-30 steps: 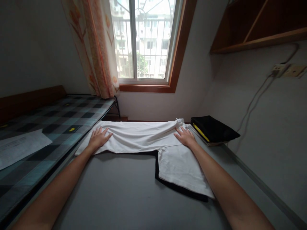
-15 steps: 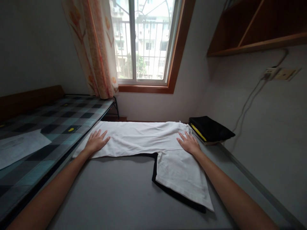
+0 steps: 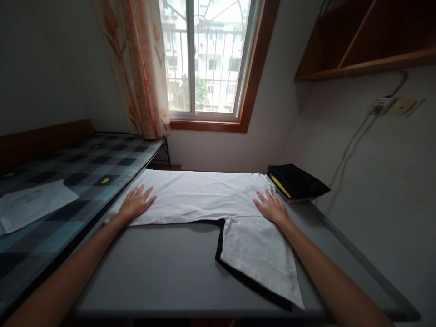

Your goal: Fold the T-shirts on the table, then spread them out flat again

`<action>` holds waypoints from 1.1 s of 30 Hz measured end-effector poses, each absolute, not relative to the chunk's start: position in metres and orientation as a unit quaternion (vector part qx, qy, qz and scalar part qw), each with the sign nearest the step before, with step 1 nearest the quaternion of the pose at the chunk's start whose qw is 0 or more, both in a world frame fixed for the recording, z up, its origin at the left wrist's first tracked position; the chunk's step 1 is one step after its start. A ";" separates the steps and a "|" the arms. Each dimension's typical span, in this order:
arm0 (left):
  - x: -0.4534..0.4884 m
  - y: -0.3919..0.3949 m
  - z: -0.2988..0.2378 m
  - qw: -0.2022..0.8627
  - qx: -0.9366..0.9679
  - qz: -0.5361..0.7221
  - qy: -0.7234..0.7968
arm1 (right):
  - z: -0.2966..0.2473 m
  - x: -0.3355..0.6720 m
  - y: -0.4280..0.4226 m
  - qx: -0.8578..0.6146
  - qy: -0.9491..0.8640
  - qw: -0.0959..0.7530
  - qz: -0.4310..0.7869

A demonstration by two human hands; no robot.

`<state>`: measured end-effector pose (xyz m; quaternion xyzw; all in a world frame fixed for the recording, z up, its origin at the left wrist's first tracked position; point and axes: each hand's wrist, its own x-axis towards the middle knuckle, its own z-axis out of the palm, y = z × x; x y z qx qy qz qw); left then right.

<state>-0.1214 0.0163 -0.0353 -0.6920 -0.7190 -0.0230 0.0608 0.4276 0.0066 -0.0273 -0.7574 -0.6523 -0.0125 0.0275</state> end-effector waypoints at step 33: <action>-0.112 -0.007 -0.033 -0.010 -0.805 -0.185 -0.564 | -0.043 0.454 -0.005 -0.656 -0.733 0.181 0.010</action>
